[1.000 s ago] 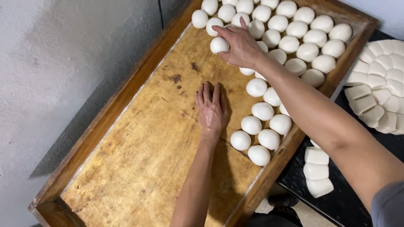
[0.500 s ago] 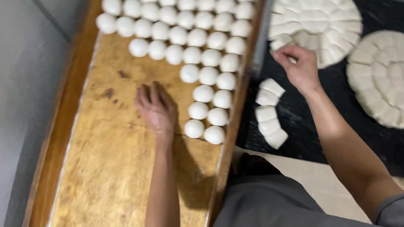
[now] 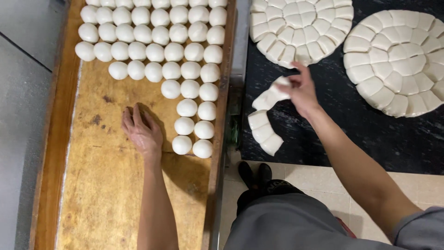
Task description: Shaping pieces of dough into uniform round balls and arranging them on a tray.
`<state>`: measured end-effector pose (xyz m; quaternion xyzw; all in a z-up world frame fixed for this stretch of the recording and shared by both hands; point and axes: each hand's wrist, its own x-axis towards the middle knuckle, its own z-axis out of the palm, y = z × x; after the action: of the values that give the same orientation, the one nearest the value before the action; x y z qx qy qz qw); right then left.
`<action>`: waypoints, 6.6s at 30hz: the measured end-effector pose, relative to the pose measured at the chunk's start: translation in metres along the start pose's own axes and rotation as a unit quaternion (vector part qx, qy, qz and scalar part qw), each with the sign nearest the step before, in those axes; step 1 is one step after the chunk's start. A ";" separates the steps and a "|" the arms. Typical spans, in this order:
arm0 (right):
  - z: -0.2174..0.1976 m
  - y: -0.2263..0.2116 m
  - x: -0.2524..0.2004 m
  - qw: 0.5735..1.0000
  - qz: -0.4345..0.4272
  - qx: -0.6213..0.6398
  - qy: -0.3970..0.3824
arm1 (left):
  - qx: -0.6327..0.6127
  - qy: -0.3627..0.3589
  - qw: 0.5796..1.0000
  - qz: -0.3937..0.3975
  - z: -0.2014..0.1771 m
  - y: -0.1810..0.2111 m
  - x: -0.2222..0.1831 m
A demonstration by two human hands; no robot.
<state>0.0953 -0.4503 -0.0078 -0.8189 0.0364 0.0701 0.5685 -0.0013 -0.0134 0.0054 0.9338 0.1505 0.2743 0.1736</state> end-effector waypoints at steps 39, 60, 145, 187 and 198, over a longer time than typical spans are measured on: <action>-0.087 0.106 -0.180 0.856 -0.268 -0.393 0.204 | 0.019 -0.047 0.998 0.035 0.015 -0.027 -0.009; -0.070 0.103 -0.105 0.881 -0.183 -0.330 0.286 | 0.130 -0.029 0.987 -0.094 -0.007 -0.213 0.001; -0.057 -0.006 0.007 0.964 -0.042 -0.102 0.242 | 0.108 0.149 0.982 0.043 0.002 -0.202 -0.007; -0.032 0.039 -0.057 0.913 -0.094 -0.309 0.250 | 0.169 0.074 0.982 0.045 -0.023 -0.182 -0.007; -0.063 0.076 -0.065 0.865 -0.228 -0.393 0.214 | 0.133 0.046 0.990 0.015 0.010 -0.254 -0.006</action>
<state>0.0248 -0.5370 -0.0465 -0.9548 -0.0616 -0.2297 0.1782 -0.0475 0.2094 -0.1082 0.9371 0.1796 0.2972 0.0362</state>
